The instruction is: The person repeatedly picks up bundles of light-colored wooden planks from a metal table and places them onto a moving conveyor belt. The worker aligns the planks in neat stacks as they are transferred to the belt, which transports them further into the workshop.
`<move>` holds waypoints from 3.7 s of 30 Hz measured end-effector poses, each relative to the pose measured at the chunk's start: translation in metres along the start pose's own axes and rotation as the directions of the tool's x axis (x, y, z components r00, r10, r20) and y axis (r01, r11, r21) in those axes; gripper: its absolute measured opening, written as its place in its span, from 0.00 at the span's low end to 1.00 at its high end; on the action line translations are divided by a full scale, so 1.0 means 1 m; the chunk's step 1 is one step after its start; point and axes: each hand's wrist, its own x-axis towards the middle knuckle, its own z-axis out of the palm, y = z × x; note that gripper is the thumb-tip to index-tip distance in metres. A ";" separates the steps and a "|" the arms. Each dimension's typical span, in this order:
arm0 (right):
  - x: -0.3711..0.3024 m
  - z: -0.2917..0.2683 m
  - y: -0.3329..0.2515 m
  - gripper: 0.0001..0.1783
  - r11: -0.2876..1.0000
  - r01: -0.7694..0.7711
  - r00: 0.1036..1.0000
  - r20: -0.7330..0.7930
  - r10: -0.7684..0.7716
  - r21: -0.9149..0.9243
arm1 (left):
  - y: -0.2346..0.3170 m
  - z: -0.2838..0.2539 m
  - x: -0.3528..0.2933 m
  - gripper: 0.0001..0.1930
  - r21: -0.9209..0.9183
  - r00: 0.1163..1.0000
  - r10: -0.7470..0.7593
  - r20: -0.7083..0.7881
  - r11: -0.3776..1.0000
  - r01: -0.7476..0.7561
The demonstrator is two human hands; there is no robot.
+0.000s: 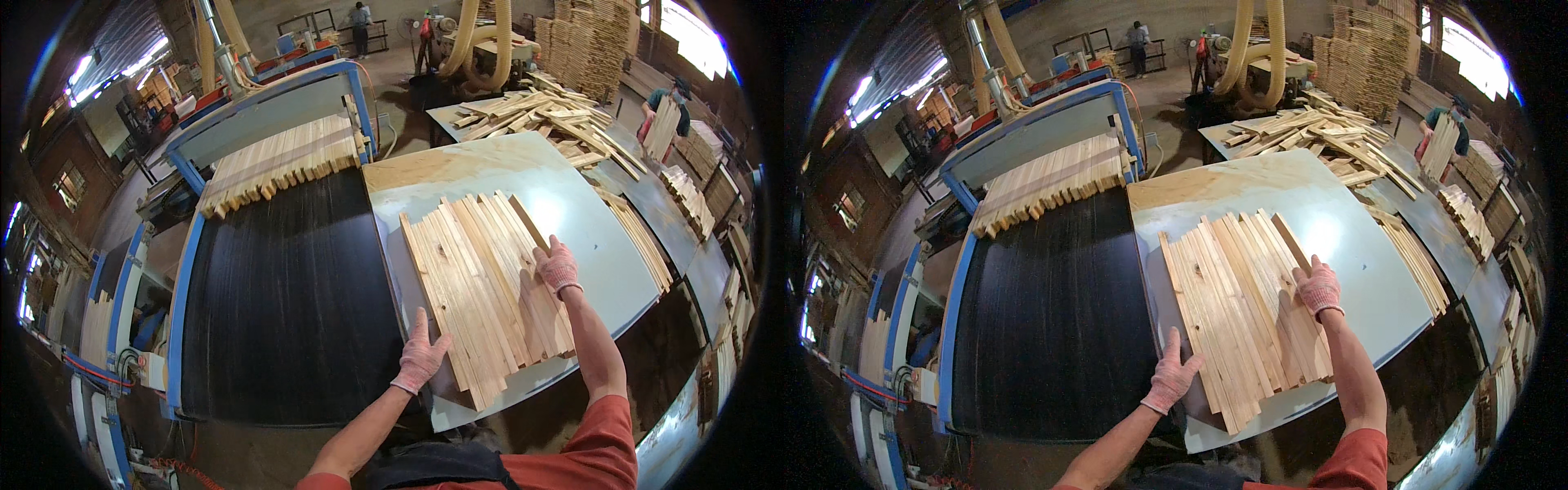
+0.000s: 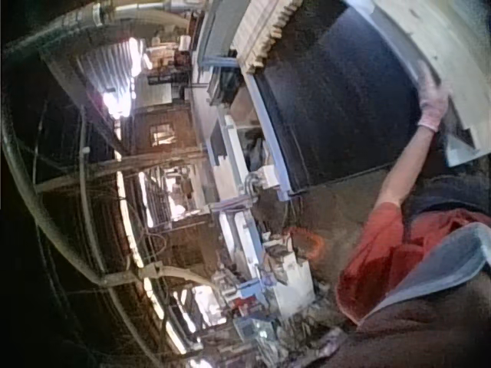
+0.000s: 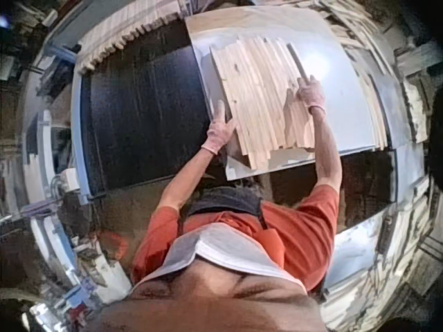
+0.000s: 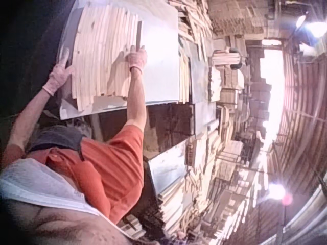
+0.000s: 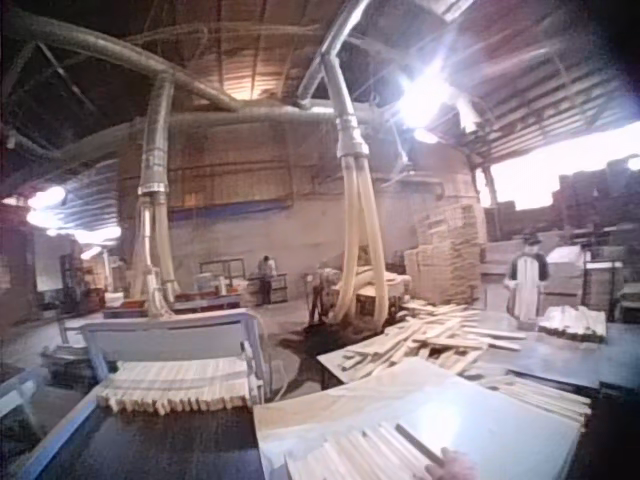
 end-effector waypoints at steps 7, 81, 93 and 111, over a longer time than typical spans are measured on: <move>0.037 0.005 0.036 0.45 0.896 -0.044 0.998 0.069 0.015 0.443 | 0.001 0.037 0.010 0.56 0.037 0.991 0.060 -0.122 0.998 -0.056; -0.368 0.024 0.295 0.33 0.117 -0.602 0.794 0.608 -0.021 0.790 | 0.108 0.127 -0.112 0.21 -0.621 0.942 0.185 0.279 0.783 0.031; -0.378 0.010 0.533 0.16 -0.535 -0.293 0.750 0.537 0.385 0.792 | 0.322 0.404 -0.125 0.19 -0.376 0.534 0.164 0.829 0.870 0.317; -0.240 -0.120 0.846 0.21 -0.412 -0.289 0.455 0.502 0.735 0.864 | 0.542 0.860 -0.021 0.18 -0.260 0.207 0.259 0.943 0.965 -0.024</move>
